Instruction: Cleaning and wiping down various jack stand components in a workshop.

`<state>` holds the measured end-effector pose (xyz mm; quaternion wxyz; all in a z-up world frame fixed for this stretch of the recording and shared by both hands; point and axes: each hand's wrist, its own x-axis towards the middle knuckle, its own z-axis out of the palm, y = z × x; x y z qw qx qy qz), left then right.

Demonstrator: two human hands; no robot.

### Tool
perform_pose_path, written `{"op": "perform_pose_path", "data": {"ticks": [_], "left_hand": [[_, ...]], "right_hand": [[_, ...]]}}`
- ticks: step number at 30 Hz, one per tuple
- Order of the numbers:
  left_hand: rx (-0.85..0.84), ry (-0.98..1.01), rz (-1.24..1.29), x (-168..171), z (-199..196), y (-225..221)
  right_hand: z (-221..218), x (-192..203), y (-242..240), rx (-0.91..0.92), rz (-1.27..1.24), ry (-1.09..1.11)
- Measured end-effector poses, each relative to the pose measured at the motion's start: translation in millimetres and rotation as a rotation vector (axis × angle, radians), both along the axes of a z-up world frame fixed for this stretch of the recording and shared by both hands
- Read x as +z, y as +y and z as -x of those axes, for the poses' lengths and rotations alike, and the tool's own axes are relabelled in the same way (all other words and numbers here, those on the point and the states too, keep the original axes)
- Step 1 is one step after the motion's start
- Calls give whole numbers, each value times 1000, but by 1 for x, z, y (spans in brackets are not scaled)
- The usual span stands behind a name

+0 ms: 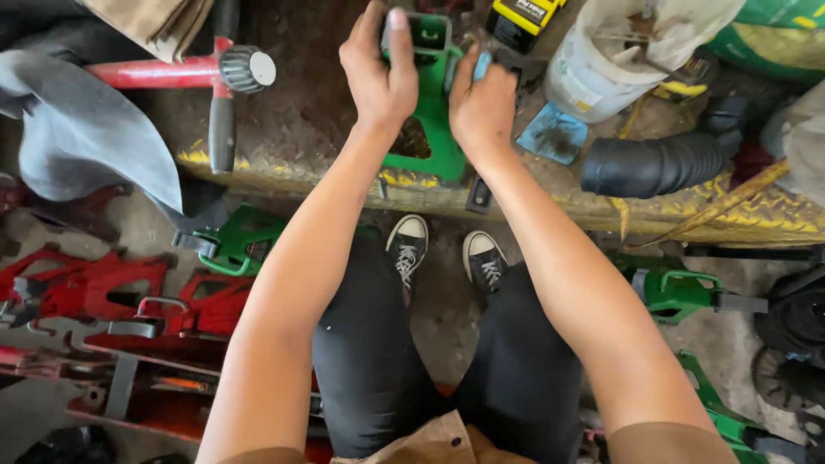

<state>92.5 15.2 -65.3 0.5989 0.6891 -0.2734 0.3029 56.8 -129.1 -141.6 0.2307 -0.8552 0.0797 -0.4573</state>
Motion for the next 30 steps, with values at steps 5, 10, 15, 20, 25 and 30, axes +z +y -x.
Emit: {"op": "perform_pose_path", "data": {"ticks": [5,10,15,20,25,30], "left_hand": [[-32,-7,-155,-11,-14,23],[-356,4,-184,2,-8,38],[-190,-66,-234,7,2,32],[-65,28,-177,25,16,28],[89,109,-172,21,18,28],[184,129,-242,19,13,20]], "right_hand": [[22,60,14,279,-387,18],[26,45,9,225,-220,206],[34,56,6,162,-68,228],[27,45,3,143,-95,239],[20,52,16,316,-214,125],[1,56,27,202,-298,-49]]}}
